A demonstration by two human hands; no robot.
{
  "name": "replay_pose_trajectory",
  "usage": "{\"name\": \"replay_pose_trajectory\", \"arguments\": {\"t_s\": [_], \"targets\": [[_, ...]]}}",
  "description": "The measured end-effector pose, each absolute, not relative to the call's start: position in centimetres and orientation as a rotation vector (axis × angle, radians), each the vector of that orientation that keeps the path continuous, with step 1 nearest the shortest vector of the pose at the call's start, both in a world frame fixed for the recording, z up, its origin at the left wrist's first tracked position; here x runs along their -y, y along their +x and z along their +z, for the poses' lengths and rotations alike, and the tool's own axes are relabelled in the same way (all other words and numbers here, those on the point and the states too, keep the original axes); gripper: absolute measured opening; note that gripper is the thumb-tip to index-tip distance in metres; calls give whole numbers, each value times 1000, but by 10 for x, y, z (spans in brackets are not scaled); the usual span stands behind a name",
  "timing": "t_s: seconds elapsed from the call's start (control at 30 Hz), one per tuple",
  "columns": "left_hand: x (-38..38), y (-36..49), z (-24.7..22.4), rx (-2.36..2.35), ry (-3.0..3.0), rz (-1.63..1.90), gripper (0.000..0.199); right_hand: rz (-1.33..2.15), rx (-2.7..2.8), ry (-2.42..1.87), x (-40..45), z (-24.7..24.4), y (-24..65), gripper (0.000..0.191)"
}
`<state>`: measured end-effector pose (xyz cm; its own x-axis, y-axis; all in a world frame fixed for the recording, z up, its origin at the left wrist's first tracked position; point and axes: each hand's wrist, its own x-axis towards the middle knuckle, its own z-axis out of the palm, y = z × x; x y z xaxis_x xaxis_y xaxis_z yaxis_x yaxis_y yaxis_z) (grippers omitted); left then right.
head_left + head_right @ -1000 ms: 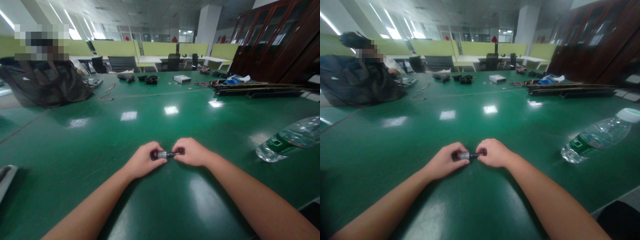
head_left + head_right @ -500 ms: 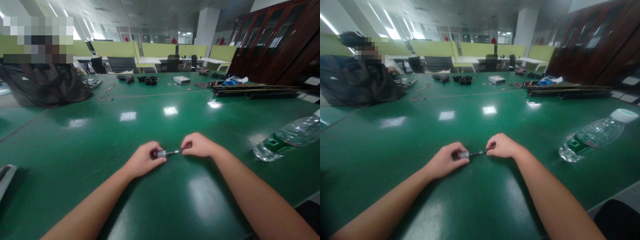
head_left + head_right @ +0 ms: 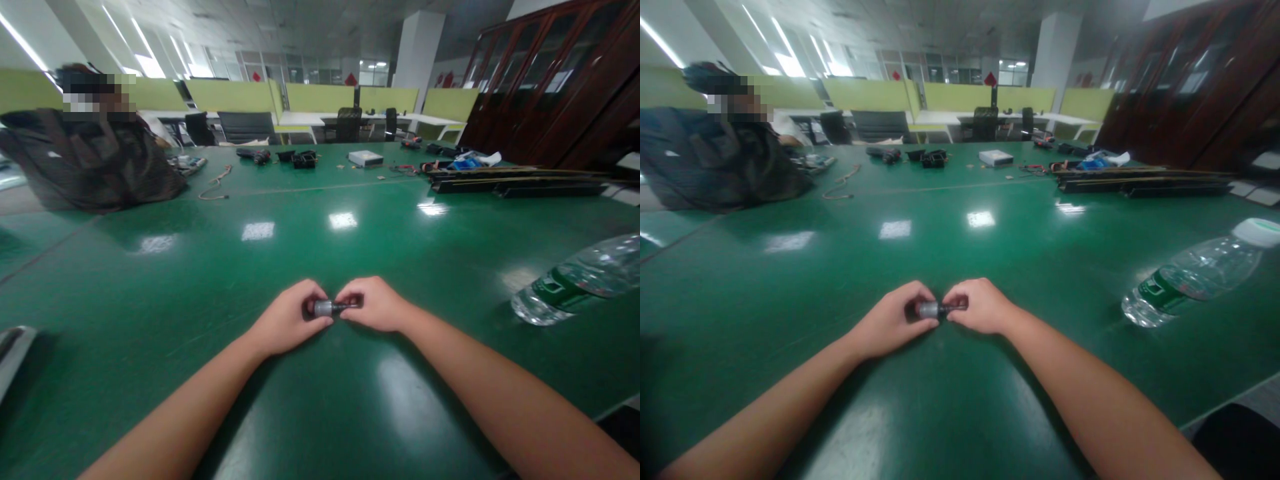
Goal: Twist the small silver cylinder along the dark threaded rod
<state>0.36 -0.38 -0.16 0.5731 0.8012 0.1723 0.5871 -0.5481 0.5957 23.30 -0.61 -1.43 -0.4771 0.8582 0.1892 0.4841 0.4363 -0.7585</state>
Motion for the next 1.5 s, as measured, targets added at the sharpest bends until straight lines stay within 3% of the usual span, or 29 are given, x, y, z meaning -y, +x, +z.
{"name": "replay_pose_trajectory", "arguments": {"t_s": [0.23, 0.53, 1.5], "targets": [[3, 3, -1, -1089, 2297, 590, 24, 698, 2233, -1022, 8, -10, 234, 13], [4, 4, 1, -1112, 2273, 587, 25, 568, 2325, -981, 10, -8, 232, 16], [3, 2, -3, -1126, 2294, 587, 27, 618, 2346, -1051, 7, -4, 245, 16]]}}
